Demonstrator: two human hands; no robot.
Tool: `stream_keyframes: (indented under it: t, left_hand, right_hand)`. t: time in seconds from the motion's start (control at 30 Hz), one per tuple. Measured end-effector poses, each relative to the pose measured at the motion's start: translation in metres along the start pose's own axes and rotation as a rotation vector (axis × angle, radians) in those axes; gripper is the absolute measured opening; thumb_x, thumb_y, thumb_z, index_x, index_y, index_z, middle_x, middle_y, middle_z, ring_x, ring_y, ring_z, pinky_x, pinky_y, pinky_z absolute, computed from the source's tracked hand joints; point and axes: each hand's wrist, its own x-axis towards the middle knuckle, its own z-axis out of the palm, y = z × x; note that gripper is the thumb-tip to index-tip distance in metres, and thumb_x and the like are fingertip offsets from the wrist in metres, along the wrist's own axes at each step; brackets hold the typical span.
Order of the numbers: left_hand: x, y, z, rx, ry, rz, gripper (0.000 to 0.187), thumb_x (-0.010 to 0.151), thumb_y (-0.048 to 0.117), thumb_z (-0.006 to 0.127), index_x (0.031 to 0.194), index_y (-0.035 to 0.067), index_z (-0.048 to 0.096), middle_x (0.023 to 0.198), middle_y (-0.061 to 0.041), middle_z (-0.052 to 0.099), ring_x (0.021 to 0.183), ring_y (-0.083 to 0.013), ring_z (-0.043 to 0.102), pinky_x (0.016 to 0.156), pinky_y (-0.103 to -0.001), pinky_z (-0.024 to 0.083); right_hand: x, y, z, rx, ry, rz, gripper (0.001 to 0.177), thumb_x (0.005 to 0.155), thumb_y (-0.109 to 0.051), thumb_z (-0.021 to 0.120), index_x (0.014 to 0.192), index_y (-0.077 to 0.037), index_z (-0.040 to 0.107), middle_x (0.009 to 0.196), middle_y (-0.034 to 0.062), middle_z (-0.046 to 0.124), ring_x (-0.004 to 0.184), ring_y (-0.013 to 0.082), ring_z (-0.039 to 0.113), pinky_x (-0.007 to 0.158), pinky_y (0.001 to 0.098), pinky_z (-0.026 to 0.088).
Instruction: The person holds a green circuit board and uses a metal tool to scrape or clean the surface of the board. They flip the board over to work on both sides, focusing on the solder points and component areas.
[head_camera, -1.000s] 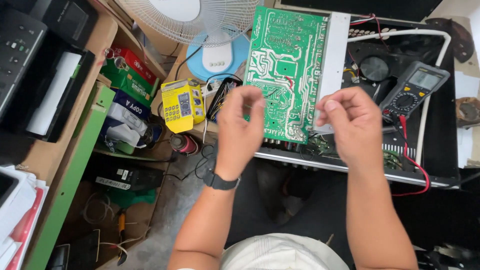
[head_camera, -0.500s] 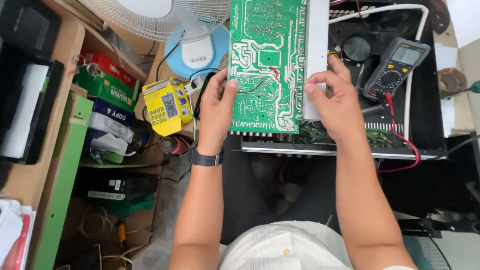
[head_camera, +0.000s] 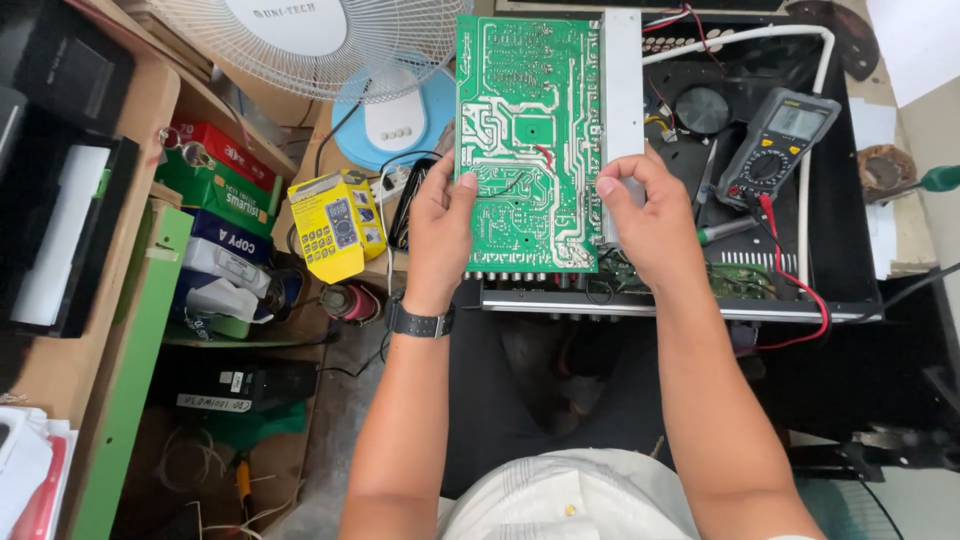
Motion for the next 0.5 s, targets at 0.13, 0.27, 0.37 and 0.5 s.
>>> stream_keyframes:
  t: [0.13,0.27,0.37,0.5]
  left_hand:
    - [0.000,-0.006,-0.001,-0.019,-0.001,0.003,0.052,0.124,0.013,0.058,0.171,-0.007,0.048,0.131,-0.025,0.082,0.108,-0.0223,0.083,0.092,-0.043,0.071]
    - [-0.002,-0.005,0.003,-0.031,0.013,-0.001,0.052,0.124,0.013,0.059,0.170,-0.008,0.048,0.131,-0.025,0.083,0.108,-0.0232,0.084,0.091,-0.042,0.072]
    - [-0.004,-0.005,0.002,-0.060,0.030,-0.012,0.051,0.123,0.013,0.061,0.169,-0.007,0.050,0.129,-0.024,0.082,0.106,-0.0244,0.085,0.089,-0.041,0.072]
    - [-0.004,-0.012,-0.001,-0.118,0.051,-0.020,0.050,0.122,0.014,0.065,0.167,-0.004,0.055,0.129,-0.021,0.082,0.105,-0.0231,0.084,0.087,-0.039,0.072]
  right_hand:
    - [-0.005,0.001,-0.002,0.001,0.004,-0.007,0.006,0.116,-0.008,0.074,0.118,-0.004,0.078,0.179,0.0377,0.044,0.167,0.0581,0.040,0.136,0.0690,0.031]
    - [-0.008,-0.003,-0.001,-0.036,0.008,0.001,0.007,0.116,-0.009,0.073,0.119,-0.005,0.078,0.179,0.0383,0.045,0.166,0.0612,0.039,0.134,0.0698,0.032]
    - [-0.010,0.003,-0.001,-0.076,0.016,-0.041,0.008,0.117,-0.011,0.075,0.122,-0.007,0.079,0.176,0.0348,0.050,0.164,0.0576,0.046,0.131,0.0667,0.036]
    - [-0.014,-0.008,0.000,-0.194,0.089,-0.086,0.010,0.119,-0.021,0.082,0.128,-0.022,0.084,0.133,0.0061,0.072,0.122,0.0172,0.066,0.106,0.0374,0.053]
